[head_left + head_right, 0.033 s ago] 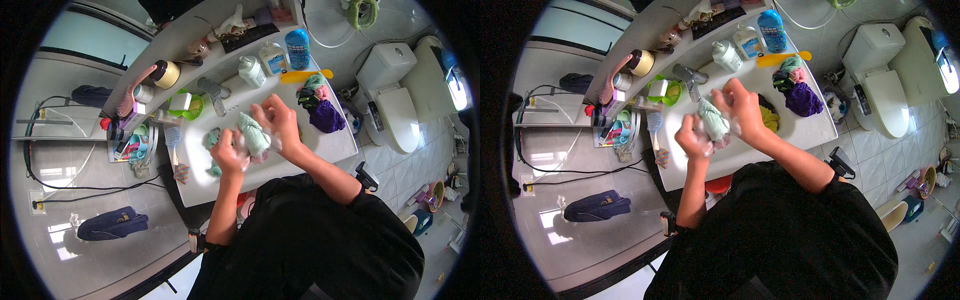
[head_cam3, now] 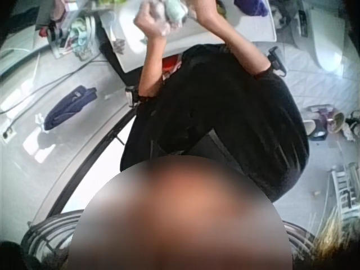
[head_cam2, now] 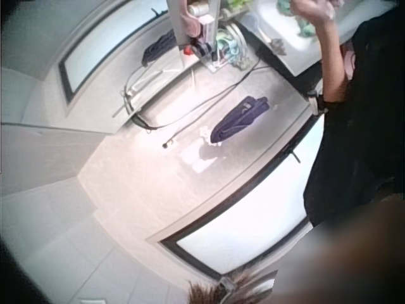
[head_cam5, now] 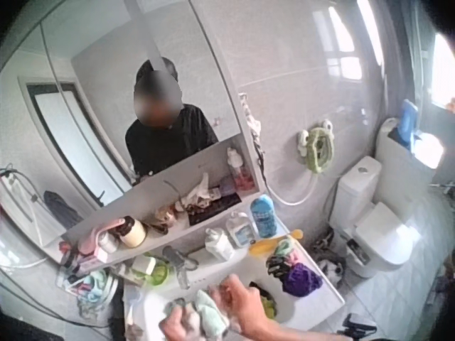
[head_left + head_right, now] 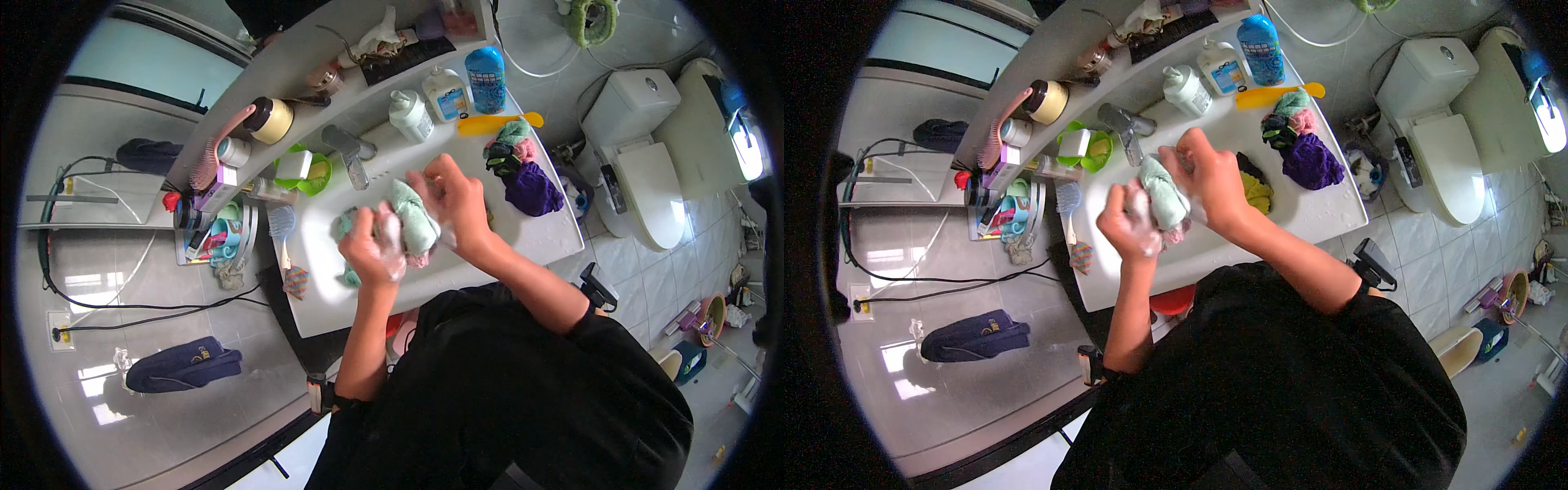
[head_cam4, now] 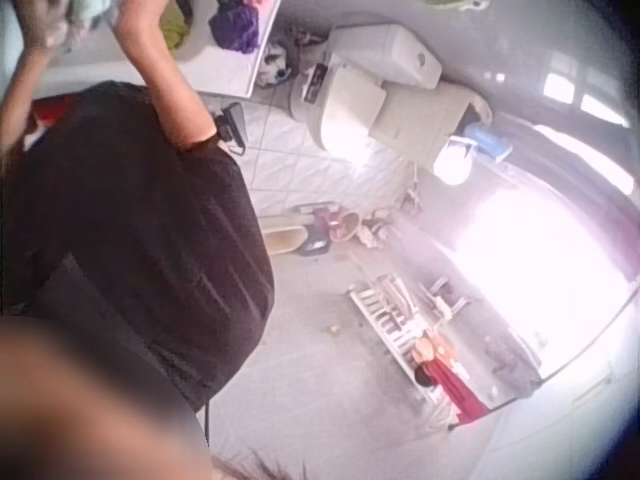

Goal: The person washes several small colorful cloths by hand in a bathroom sink. They wet each cloth under running water, apply bar soap, lather, rinse, and wring out the water, repeating the process for multiple items.

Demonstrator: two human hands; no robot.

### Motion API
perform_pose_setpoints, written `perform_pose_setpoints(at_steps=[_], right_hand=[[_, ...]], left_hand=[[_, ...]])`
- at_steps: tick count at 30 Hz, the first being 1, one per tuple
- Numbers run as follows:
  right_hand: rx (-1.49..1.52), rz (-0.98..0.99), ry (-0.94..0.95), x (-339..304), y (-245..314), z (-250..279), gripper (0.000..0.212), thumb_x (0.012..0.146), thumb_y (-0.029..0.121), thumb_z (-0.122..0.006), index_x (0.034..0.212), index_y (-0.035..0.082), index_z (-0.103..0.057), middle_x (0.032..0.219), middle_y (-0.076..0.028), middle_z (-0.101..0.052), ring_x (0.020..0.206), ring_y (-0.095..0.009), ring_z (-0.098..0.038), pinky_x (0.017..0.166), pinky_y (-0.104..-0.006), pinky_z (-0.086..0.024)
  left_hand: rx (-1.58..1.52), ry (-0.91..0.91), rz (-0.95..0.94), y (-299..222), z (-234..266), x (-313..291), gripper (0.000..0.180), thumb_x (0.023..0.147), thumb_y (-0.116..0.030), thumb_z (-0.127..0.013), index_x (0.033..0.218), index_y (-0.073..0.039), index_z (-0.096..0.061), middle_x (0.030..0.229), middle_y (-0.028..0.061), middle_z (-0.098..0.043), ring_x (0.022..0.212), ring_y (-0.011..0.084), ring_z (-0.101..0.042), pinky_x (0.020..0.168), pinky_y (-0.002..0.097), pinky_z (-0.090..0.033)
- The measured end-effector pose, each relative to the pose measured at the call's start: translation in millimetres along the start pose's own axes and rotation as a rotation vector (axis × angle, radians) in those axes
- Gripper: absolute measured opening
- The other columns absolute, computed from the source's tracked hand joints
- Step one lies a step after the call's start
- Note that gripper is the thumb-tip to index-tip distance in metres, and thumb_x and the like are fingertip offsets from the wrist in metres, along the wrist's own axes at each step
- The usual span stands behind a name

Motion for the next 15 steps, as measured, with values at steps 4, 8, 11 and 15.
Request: perform_pose_setpoints(at_steps=[4, 8, 11, 15], right_hand=[[-0.182, 0.409, 0.168, -5, -3, 3, 0.021, 0.076, 0.003, -0.067, 0.091, 0.004, -0.053, 0.07, -0.017, -0.063, 0.062, -0.036, -0.062, 0.054, -0.0424, -0.049], [-0.079, 0.262, 0.171, 5, -6, 4, 0.019, 0.082, 0.013, -0.069, 0.089, 0.005, -0.053, 0.07, -0.018, -0.063, 0.059, -0.038, -0.061, 0.054, -0.0414, -0.049], [0.248, -0.181, 0.133, 13, -4, 4, 0.028, 0.088, 0.026, -0.069, 0.084, 0.002, -0.054, 0.066, -0.014, -0.062, 0.05, -0.023, -0.058, 0.046, -0.0349, -0.047], [0.616, -0.393, 0.217, 9, -3, 10, 0.034, 0.092, 0.032, -0.067, 0.087, 0.001, -0.053, 0.072, -0.008, -0.06, 0.056, -0.012, -0.058, 0.038, -0.0277, -0.042]], left_hand=[[-0.238, -0.001, 0.229, -12, 7, 14, 0.039, 0.09, -0.025, -0.066, 0.065, -0.002, -0.047, 0.054, 0.0101, -0.042, 0.05, 0.019, -0.039, 0.05, 0.0354, -0.036], [0.072, 0.097, 0.119, -15, -3, 10, 0.036, 0.09, -0.019, -0.065, 0.066, -0.003, -0.044, 0.052, 0.0085, -0.041, 0.049, 0.015, -0.038, 0.048, 0.035, -0.035], [0.28, 0.134, 0.029, -11, -12, 3, 0.028, 0.087, -0.017, -0.067, 0.071, -0.003, -0.049, 0.054, 0.0165, -0.05, 0.05, 0.0352, -0.052, 0.051, 0.0431, -0.04], [0.249, 0.134, 0.007, -6, -16, 4, 0.024, 0.088, -0.016, -0.065, 0.074, -0.004, -0.05, 0.057, 0.0182, -0.053, 0.054, 0.0399, -0.054, 0.052, 0.045, -0.04]])
Point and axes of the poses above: each hand's wrist, its own x-axis towards the middle knuckle, its own z-axis out of the back of the hand, y = z × x, the point moved 1 cm from there along x, towards the middle knuckle
